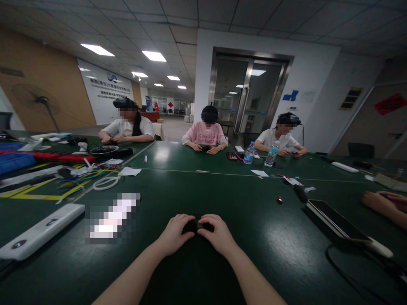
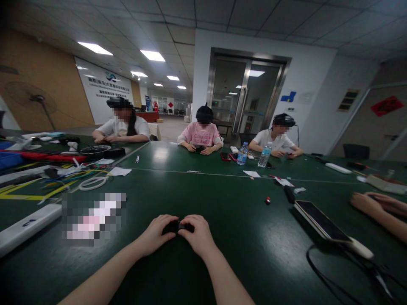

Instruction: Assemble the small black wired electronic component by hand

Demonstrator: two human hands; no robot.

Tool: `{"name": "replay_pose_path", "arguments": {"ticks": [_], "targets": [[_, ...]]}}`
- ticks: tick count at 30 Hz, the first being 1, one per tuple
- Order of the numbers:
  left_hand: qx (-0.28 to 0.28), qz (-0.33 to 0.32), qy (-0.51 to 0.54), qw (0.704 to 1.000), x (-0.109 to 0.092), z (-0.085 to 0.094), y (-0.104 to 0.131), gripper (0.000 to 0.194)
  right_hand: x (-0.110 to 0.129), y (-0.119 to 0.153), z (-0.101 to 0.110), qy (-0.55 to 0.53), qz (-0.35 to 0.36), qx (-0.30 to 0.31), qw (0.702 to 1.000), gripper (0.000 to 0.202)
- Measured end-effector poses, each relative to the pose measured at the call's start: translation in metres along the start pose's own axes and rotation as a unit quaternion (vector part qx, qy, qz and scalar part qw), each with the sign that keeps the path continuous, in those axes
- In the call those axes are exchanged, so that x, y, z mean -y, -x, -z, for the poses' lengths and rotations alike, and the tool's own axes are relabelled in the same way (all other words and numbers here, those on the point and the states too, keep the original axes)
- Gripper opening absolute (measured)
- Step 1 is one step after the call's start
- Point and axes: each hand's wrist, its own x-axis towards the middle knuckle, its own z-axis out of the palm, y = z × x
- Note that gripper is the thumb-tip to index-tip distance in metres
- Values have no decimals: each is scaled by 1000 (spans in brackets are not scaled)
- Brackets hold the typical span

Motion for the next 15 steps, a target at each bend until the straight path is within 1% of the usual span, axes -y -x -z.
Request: {"name": "replay_pose_path", "arguments": {"ticks": [4,8,10,15], "targets": [[10,7,2,1000,-2,2,0,44,-2,0,3,-39,-26,-16,999,21],[14,15,5,1000,-4,3,1,45,-4,0,8,-62,-50,-33,996,25],[14,16,3,1000,-5,4,1,44,-7,-1,10,-73,-45,-40,995,27],[13,8,0,1000,-5,3,0,42,-18,-5,16,-98,-7,-61,993,29]]}}
